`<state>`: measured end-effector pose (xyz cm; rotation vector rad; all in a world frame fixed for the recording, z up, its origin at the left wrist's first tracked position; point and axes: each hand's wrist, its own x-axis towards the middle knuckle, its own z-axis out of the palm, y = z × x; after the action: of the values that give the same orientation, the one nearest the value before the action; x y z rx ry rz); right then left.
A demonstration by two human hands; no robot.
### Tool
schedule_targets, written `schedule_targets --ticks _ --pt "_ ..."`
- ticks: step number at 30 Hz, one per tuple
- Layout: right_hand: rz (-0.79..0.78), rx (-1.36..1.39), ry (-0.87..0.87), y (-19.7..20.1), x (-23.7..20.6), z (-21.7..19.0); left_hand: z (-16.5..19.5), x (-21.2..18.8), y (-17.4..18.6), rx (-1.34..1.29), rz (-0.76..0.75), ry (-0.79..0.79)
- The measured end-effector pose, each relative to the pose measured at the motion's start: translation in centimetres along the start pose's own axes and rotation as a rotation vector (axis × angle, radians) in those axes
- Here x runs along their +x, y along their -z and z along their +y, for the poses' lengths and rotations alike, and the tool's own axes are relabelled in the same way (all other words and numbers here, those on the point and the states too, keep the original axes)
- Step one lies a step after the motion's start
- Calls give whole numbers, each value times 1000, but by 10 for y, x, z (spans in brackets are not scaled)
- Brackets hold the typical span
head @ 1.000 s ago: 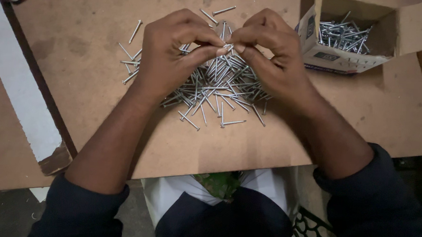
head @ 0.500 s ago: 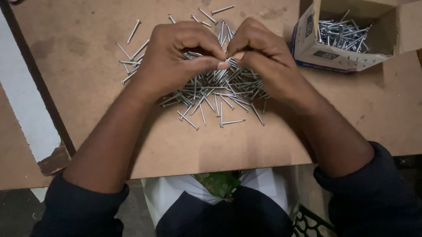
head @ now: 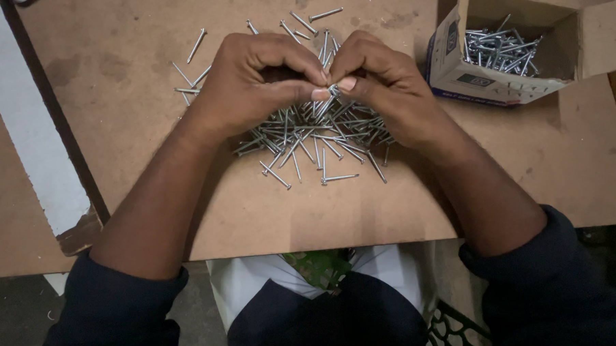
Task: The person sits at a table and repeatedly picks up self-drilling screws from a pile, briefly inspects them, and places them into a cardboard box. The hands handle the screws one by one or in small groups, moving them from the table surface into the box.
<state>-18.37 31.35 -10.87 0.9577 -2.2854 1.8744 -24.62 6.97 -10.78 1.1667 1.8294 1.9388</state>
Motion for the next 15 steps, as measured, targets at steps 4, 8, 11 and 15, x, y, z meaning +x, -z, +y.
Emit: schedule_targets --ticks 4,8,11,15 --pt "19 -8 3 0 -1 0 -1 -1 2 13 5 -1" --pt "19 71 -29 -2 -1 3 -2 -2 4 -33 -17 -13" --pt "-2 109 14 -3 -1 5 -2 -2 4 -119 -37 -8" --pt "9 138 -3 -4 -4 8 -2 -1 3 -168 -32 15"
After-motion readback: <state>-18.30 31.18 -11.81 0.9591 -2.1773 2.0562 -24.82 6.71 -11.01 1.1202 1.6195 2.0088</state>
